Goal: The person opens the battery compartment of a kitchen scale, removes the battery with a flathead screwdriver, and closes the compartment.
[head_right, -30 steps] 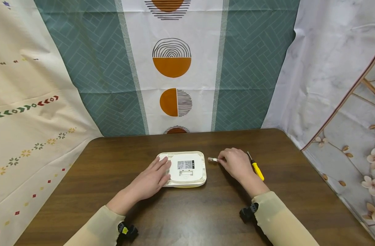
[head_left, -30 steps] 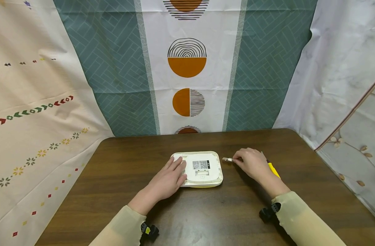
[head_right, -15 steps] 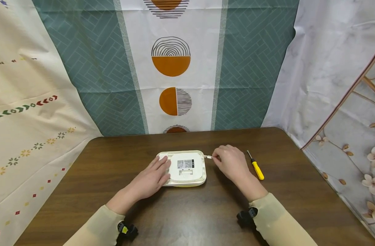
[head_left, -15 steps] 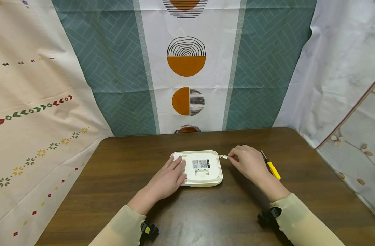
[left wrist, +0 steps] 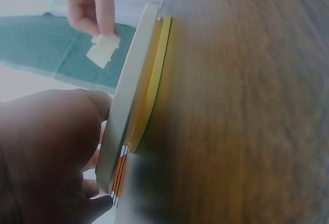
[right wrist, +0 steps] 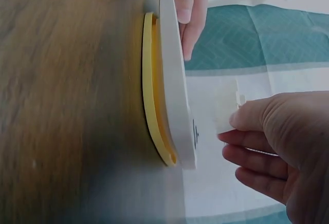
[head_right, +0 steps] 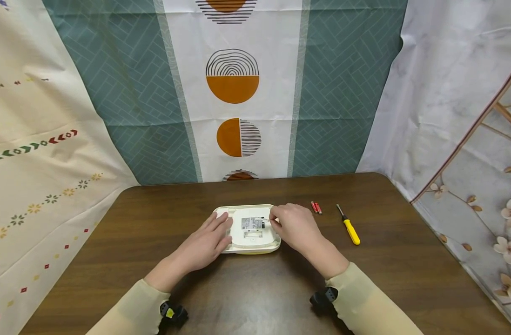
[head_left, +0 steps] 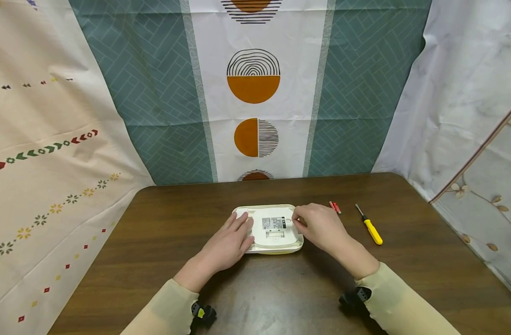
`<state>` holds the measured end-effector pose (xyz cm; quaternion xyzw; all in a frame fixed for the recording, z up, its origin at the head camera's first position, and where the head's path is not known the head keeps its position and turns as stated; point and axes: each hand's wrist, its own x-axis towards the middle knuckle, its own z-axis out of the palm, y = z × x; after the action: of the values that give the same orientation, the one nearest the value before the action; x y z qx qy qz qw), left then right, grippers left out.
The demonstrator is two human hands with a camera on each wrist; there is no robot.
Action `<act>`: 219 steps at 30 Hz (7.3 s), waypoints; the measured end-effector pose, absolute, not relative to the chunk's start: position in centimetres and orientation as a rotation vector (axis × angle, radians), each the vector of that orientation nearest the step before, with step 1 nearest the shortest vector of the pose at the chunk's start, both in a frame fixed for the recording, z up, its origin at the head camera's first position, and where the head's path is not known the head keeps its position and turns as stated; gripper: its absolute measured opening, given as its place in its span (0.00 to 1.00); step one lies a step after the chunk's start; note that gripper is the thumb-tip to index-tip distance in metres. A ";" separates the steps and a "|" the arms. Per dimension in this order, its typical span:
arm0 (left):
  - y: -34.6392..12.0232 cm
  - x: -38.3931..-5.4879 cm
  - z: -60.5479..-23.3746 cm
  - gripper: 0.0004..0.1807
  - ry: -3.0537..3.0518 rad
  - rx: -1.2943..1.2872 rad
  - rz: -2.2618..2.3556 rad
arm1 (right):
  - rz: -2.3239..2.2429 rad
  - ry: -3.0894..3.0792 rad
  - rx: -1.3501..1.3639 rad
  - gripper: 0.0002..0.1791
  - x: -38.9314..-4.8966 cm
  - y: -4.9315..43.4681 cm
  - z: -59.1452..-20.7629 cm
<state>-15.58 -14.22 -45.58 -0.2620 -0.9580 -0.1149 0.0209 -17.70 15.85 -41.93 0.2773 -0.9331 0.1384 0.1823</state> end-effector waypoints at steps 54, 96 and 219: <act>-14.2 -15.7 -45.7 0.32 -2.943 -0.824 -0.349 | 0.136 -2.422 0.983 0.18 -17.2 12.2 -43.7; -14.4 -15.7 -45.8 0.33 -2.937 -0.837 -0.349 | 0.368 -2.519 1.072 0.08 -16.5 12.5 -43.9; -15.1 -15.0 -45.0 0.52 -3.009 -0.776 -0.347 | 0.316 -2.904 0.998 0.56 -15.9 18.2 -45.1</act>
<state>-15.02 -15.09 -44.95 -0.2480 -0.9623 -0.1110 0.0076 -15.87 18.17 -45.13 0.3230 -0.9404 0.1023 0.0273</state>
